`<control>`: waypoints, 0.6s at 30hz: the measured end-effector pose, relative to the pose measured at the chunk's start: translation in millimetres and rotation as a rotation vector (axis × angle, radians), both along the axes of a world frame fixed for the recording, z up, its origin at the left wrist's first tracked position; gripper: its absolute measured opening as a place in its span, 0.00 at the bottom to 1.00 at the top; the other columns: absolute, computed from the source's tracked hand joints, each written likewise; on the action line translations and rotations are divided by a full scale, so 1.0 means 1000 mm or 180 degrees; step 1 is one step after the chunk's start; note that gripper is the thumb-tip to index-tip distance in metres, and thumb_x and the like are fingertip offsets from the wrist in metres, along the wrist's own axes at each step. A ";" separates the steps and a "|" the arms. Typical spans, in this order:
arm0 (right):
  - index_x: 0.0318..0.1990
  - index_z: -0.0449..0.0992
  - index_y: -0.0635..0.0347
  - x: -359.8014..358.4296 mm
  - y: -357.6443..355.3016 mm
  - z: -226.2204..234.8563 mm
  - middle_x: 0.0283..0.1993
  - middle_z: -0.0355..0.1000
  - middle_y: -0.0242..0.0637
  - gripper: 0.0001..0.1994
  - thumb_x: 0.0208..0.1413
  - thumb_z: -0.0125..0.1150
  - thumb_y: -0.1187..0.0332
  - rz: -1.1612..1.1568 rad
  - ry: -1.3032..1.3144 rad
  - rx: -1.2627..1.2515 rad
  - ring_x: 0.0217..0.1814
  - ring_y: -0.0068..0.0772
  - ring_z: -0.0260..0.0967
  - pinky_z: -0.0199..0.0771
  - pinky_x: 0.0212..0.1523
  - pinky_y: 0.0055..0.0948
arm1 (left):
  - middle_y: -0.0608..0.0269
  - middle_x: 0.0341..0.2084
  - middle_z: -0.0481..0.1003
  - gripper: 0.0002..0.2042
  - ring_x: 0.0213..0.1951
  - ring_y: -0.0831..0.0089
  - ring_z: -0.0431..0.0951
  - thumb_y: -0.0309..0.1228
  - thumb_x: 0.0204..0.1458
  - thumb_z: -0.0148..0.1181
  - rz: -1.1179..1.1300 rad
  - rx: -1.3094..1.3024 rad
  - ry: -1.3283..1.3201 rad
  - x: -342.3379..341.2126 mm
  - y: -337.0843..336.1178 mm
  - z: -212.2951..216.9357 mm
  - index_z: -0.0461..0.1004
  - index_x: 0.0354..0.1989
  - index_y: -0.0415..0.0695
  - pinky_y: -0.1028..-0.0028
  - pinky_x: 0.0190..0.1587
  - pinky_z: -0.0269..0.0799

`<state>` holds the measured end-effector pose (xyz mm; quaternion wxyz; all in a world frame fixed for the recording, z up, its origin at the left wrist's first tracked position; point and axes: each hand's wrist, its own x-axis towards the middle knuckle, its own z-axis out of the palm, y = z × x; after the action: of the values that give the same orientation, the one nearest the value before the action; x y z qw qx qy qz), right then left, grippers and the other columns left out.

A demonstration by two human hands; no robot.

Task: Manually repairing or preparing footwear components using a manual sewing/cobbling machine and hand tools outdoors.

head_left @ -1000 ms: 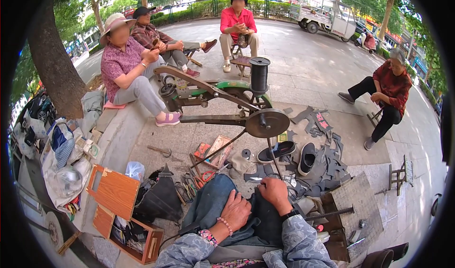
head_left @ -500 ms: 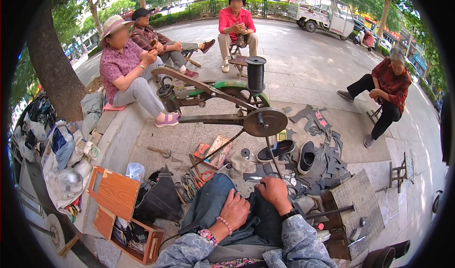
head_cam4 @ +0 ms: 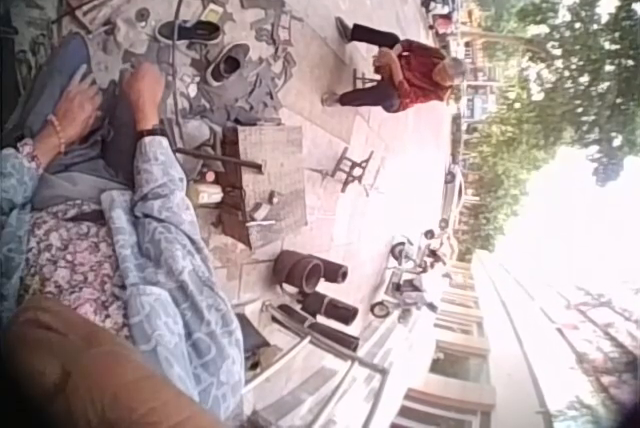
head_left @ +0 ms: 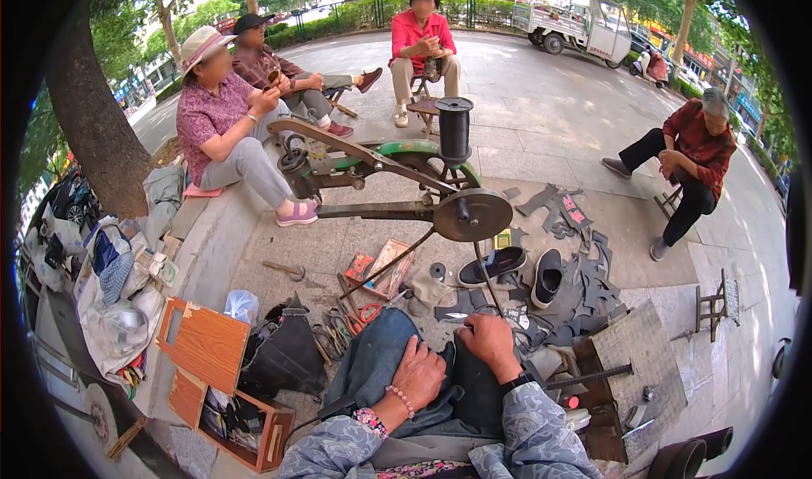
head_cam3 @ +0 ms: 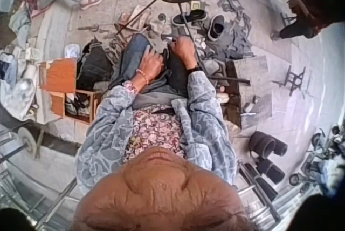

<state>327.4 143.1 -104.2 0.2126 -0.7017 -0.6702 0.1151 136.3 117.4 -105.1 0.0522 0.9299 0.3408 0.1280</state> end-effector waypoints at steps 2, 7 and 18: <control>0.31 0.79 0.56 0.000 0.000 0.000 0.31 0.75 0.42 0.13 0.42 0.62 0.57 0.0006 -0.0018 0.0003 0.35 0.48 0.73 0.72 0.36 0.43 | 0.53 0.31 0.73 0.10 0.47 0.52 0.69 0.33 0.42 0.62 0.0003 0.0011 -0.0002 0.000 0.000 -0.001 0.74 0.30 0.40 0.49 0.59 0.51; 0.31 0.79 0.55 0.001 0.001 -0.004 0.32 0.75 0.41 0.11 0.42 0.61 0.61 0.0021 -0.0062 0.0008 0.35 0.48 0.73 0.72 0.36 0.43 | 0.53 0.31 0.73 0.10 0.47 0.52 0.69 0.33 0.42 0.62 0.0005 -0.0025 0.0016 0.001 0.000 0.002 0.74 0.30 0.40 0.50 0.60 0.50; 0.28 0.77 0.58 0.000 0.003 -0.009 0.34 0.73 0.43 0.08 0.39 0.58 0.68 -0.0533 0.0017 0.0154 0.38 0.47 0.72 0.72 0.38 0.42 | 0.52 0.31 0.74 0.11 0.48 0.52 0.69 0.34 0.41 0.62 0.0049 -0.0044 0.0052 -0.001 0.000 0.001 0.75 0.31 0.40 0.50 0.60 0.50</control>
<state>327.2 145.9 -113.3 0.2402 -0.7496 -0.6112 0.0826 135.5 117.1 -104.4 0.0548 0.9279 0.3493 0.1185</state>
